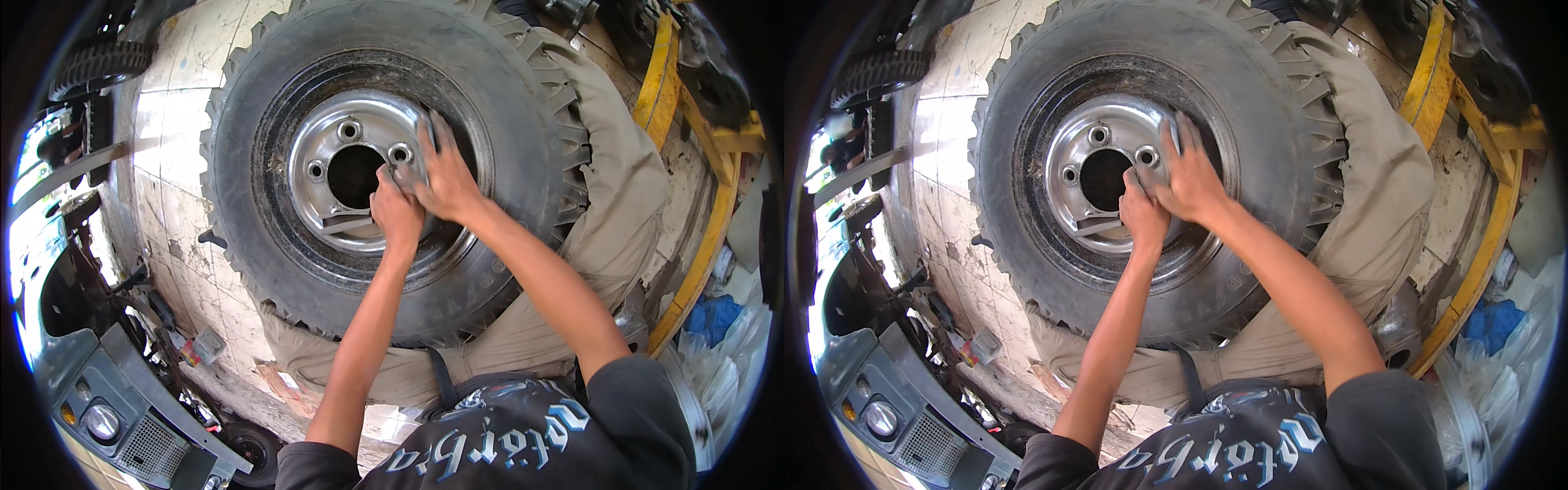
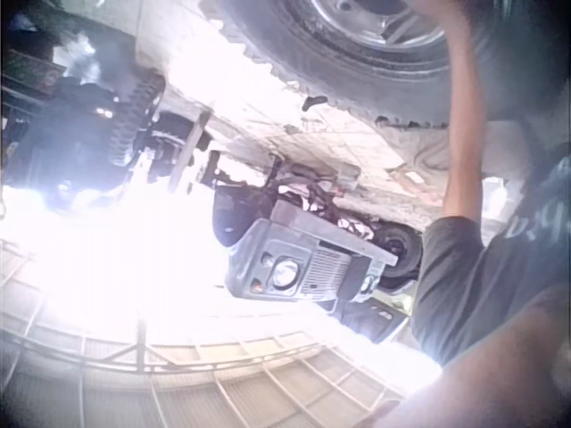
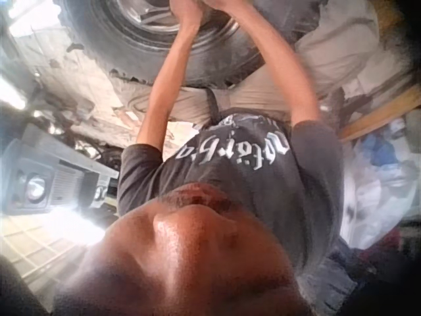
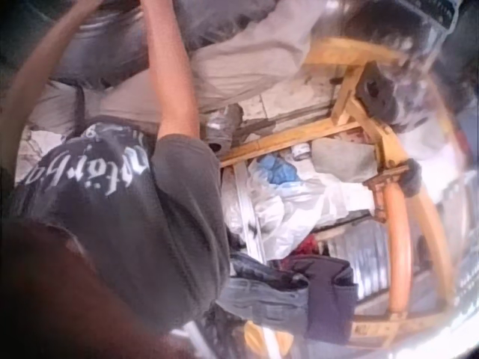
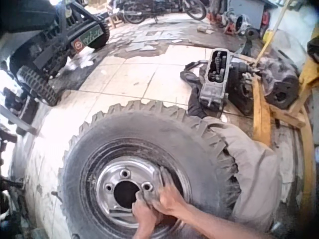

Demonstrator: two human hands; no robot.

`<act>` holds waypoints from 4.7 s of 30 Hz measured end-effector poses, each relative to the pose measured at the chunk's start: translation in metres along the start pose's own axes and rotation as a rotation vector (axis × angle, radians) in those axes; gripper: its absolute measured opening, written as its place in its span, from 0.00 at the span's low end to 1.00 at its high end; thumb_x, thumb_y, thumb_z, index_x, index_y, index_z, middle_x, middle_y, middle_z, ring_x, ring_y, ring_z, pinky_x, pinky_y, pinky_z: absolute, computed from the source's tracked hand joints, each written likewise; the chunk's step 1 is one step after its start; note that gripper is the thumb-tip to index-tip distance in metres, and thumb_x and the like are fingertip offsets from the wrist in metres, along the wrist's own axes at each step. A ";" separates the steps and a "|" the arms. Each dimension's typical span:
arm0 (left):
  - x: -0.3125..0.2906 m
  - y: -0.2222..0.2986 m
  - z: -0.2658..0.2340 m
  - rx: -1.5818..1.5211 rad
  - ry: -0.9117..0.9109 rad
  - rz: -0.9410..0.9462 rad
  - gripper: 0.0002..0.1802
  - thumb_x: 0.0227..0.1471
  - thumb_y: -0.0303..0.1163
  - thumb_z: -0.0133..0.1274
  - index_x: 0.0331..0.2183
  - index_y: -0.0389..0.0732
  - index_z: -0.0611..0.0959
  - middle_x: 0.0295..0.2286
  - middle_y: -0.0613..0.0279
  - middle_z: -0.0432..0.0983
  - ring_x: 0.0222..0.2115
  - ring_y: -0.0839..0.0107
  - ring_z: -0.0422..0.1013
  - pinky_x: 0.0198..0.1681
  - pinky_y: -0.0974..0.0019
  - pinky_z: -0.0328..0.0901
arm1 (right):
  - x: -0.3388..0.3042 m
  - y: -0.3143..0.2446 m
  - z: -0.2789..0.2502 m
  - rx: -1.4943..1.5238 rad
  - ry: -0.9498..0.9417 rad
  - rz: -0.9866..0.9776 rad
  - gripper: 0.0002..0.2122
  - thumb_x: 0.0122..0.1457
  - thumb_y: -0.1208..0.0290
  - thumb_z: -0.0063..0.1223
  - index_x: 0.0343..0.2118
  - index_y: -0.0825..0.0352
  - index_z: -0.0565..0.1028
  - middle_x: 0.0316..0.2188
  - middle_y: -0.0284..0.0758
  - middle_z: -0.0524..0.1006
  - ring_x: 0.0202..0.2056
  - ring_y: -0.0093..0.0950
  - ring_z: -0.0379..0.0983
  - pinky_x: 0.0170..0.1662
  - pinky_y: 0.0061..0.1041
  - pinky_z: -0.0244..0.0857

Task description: The person sits on the floor and scrubs the sidewall of a large vehicle tire with a small brush. They repeatedly rub the brush against the rubber surface to remove dirt and grime.

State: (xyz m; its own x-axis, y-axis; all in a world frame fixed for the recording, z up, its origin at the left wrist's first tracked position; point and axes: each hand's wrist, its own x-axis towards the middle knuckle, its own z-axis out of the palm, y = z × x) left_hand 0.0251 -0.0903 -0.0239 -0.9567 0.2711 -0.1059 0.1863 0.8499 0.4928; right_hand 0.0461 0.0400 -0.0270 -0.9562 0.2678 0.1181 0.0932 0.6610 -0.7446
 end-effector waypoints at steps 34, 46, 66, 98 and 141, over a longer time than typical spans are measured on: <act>0.031 0.052 0.029 0.246 -0.018 0.110 0.61 0.52 0.55 0.59 0.65 0.20 0.47 0.66 0.21 0.38 0.69 0.36 0.35 0.71 0.39 0.30 | 0.043 0.073 -0.134 1.108 0.377 0.502 0.14 0.62 0.79 0.59 0.50 0.78 0.77 0.40 0.39 0.83 0.38 0.24 0.81 0.42 0.17 0.74; 0.042 0.039 0.034 0.078 0.022 0.054 0.41 0.67 0.44 0.41 0.67 0.26 0.49 0.68 0.36 0.43 0.70 0.45 0.38 0.70 0.44 0.38 | 0.037 0.044 -0.144 0.932 0.318 0.534 0.11 0.58 0.70 0.64 0.40 0.72 0.82 0.32 0.34 0.83 0.30 0.18 0.76 0.35 0.21 0.68; 0.017 0.080 -0.011 -0.689 -0.049 -0.023 0.25 0.65 0.34 0.51 0.57 0.27 0.75 0.53 0.47 0.75 0.55 0.59 0.70 0.60 0.58 0.62 | 0.019 0.022 -0.114 0.655 0.094 0.334 0.10 0.59 0.69 0.61 0.39 0.70 0.83 0.32 0.42 0.84 0.34 0.30 0.82 0.41 0.27 0.72; 0.087 0.085 -0.030 0.359 -0.262 0.595 0.19 0.50 0.24 0.58 0.47 0.45 0.86 0.41 0.53 0.77 0.41 0.54 0.75 0.43 0.56 0.73 | 0.040 0.058 -0.137 0.972 0.308 0.462 0.11 0.64 0.67 0.59 0.37 0.73 0.81 0.22 0.27 0.77 0.26 0.15 0.69 0.32 0.19 0.65; 0.017 0.060 0.017 0.241 0.029 0.399 0.17 0.43 0.32 0.67 0.40 0.42 0.88 0.32 0.49 0.74 0.40 0.52 0.72 0.45 0.49 0.63 | 0.035 0.053 -0.135 1.003 0.275 0.526 0.11 0.65 0.68 0.57 0.36 0.73 0.80 0.24 0.28 0.78 0.27 0.13 0.70 0.32 0.19 0.65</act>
State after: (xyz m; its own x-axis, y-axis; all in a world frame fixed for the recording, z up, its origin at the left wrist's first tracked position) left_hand 0.0233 -0.0272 -0.0106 -0.8047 0.5886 0.0771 0.5846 0.7633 0.2750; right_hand 0.0553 0.1789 0.0266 -0.7607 0.5685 -0.3133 0.0815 -0.3952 -0.9150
